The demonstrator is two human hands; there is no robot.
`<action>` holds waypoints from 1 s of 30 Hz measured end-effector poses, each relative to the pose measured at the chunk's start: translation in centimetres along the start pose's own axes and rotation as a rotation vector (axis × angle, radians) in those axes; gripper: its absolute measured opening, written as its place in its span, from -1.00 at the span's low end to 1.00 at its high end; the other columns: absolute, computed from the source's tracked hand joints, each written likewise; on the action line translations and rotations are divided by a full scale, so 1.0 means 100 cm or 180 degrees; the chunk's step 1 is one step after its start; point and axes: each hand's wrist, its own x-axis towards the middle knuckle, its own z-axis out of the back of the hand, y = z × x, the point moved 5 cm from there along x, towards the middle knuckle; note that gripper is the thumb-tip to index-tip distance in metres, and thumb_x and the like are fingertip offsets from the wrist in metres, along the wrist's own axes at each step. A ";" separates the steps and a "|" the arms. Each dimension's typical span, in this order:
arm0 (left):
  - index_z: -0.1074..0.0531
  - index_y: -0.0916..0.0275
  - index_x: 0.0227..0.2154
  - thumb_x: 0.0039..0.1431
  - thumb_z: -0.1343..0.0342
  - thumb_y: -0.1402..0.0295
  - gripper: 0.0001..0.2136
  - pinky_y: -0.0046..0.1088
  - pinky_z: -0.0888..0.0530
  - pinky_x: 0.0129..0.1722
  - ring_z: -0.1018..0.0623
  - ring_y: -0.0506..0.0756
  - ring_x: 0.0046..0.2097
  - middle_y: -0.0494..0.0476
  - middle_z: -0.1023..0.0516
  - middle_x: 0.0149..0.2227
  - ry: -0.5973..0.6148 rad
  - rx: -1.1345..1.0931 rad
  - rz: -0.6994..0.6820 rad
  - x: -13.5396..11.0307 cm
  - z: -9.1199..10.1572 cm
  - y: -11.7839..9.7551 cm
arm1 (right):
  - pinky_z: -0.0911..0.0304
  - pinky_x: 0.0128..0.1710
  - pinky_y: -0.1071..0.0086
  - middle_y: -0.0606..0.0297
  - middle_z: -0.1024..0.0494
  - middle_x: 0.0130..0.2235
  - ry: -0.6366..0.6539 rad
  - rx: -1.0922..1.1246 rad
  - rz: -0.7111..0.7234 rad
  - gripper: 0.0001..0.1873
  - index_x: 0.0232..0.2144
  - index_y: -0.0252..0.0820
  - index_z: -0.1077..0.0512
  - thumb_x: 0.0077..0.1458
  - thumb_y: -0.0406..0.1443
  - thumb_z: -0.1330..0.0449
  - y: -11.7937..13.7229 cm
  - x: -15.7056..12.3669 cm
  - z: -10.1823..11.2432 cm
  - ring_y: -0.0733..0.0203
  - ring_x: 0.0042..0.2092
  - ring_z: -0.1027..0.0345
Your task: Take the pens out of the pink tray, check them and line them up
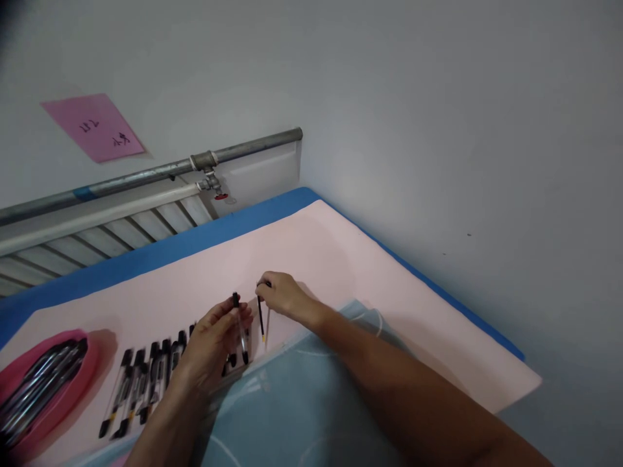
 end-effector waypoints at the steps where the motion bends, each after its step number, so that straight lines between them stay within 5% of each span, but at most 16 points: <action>1: -0.37 0.27 -0.26 -0.09 -0.17 0.50 -0.73 -0.45 -0.39 -0.12 -0.50 -0.01 -0.23 0.14 -0.49 -0.26 -0.0003 0.0083 0.0002 0.000 0.001 0.001 | 0.01 -0.60 0.53 0.36 -0.35 -0.60 -0.0024 -0.0135 0.0027 -0.89 -0.54 -0.23 -0.34 -0.09 -0.35 -0.02 0.001 0.000 -0.001 0.42 -0.57 -0.14; 6: -0.38 0.26 -0.20 -0.11 -0.20 0.49 -0.67 -0.42 -0.36 -0.08 -0.46 0.04 -0.11 0.22 -0.44 -0.10 0.0029 0.0310 0.0044 -0.001 0.003 0.004 | -0.03 -0.53 0.50 0.33 -0.38 -0.58 -0.0119 -0.0593 0.0021 -0.87 -0.55 -0.23 -0.39 -0.10 -0.38 -0.03 0.001 0.003 -0.007 0.36 -0.51 -0.18; 16: -0.46 0.29 -0.29 -0.12 -0.19 0.42 -0.75 -0.42 -0.37 -0.14 -0.46 0.08 -0.15 0.20 -0.49 -0.20 0.0308 0.1082 -0.0182 -0.005 0.005 -0.003 | -0.01 -0.54 0.47 0.31 -0.41 -0.58 -0.0005 -0.0827 -0.0023 -0.86 -0.54 -0.21 -0.41 -0.10 -0.37 -0.04 0.000 0.007 -0.010 0.35 -0.54 -0.18; 24: -0.42 0.29 -0.31 -0.15 -0.20 0.33 -0.73 -0.42 -0.42 -0.24 -0.45 0.08 -0.18 0.18 -0.45 -0.21 0.0076 0.1241 -0.0230 -0.007 0.010 -0.021 | 0.00 -0.54 0.45 0.29 -0.40 -0.58 0.0096 -0.1223 -0.0028 -0.83 -0.48 -0.20 -0.43 -0.06 -0.29 -0.05 -0.007 0.016 -0.019 0.32 -0.55 -0.21; 30: -0.41 0.26 -0.45 -0.03 -0.07 0.24 -0.82 -0.46 -0.36 -0.41 -0.40 0.04 -0.39 0.10 -0.44 -0.45 0.0802 0.2573 -0.0023 -0.017 0.009 -0.021 | -0.03 -0.50 0.44 0.21 -0.46 -0.49 0.0024 -0.1691 0.0126 -0.79 -0.40 -0.22 -0.44 -0.04 -0.28 -0.03 -0.001 0.014 -0.020 0.25 -0.47 -0.29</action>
